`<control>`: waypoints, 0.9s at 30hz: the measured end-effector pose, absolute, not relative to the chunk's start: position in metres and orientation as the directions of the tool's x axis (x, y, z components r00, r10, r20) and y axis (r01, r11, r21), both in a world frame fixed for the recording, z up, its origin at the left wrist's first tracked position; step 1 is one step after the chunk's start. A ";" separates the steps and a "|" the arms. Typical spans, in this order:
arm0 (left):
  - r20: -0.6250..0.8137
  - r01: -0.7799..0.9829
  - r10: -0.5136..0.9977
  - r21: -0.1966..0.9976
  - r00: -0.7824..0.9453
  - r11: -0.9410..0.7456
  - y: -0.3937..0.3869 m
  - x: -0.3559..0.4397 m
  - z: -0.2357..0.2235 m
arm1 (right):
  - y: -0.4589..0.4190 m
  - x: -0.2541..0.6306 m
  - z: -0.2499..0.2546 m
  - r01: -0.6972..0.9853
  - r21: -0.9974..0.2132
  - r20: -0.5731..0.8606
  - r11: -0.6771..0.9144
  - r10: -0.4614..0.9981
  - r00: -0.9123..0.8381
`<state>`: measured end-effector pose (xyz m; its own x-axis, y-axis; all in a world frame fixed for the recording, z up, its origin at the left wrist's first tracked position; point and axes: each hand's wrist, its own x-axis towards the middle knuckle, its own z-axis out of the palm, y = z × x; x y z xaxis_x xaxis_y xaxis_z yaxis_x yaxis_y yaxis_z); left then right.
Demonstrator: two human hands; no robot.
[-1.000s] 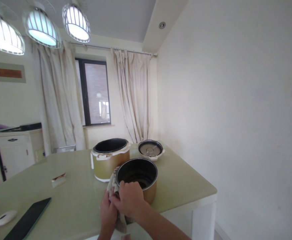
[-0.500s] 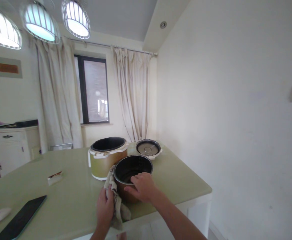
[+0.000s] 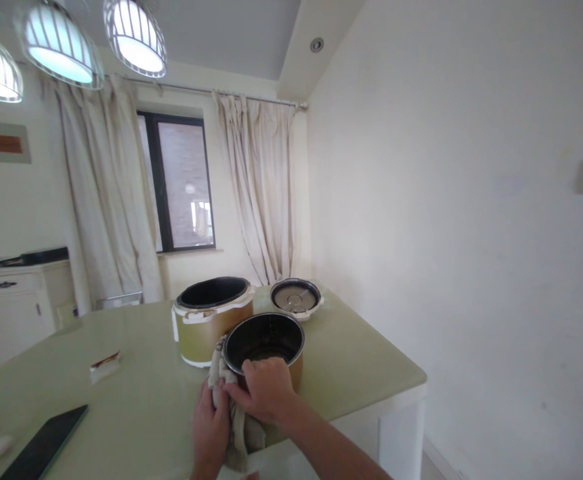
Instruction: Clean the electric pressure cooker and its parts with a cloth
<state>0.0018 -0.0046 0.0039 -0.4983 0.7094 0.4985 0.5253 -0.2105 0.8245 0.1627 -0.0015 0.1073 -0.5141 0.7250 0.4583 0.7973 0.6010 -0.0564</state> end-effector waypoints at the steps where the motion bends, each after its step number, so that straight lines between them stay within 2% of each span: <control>1: 0.487 0.521 0.704 0.831 -0.516 -0.193 -0.005 0.002 0.005 | 0.002 0.173 0.106 0.781 -0.038 0.467 0.623 0.702 -0.538; 4: 0.476 0.523 0.685 0.837 -0.552 -0.159 -0.005 0.004 0.005 | 0.014 0.202 0.104 0.727 0.020 0.468 0.686 0.636 -0.613; 8: 0.506 0.539 0.701 0.818 -0.503 -0.204 -0.005 0.006 0.003 | 0.020 0.219 0.107 0.689 0.070 0.449 0.722 0.594 -0.668; 13: 0.538 0.570 0.686 0.793 -0.490 -0.214 -0.004 0.005 -0.002 | 0.002 0.182 0.117 0.779 -0.053 0.509 0.625 0.688 -0.517; 18: 0.572 0.620 0.687 0.753 -0.448 -0.221 -0.005 0.002 -0.009 | -0.009 0.134 0.120 0.838 -0.124 0.455 0.531 0.781 -0.428; 23: 0.554 0.590 0.688 0.776 -0.470 -0.222 -0.009 0.004 -0.004 | -0.002 0.150 0.104 0.804 -0.054 0.516 0.592 0.706 -0.485; 27: 0.508 0.547 0.695 0.814 -0.509 -0.194 -0.009 0.006 0.000 | 0.012 0.196 0.098 0.716 0.028 0.523 0.698 0.600 -0.605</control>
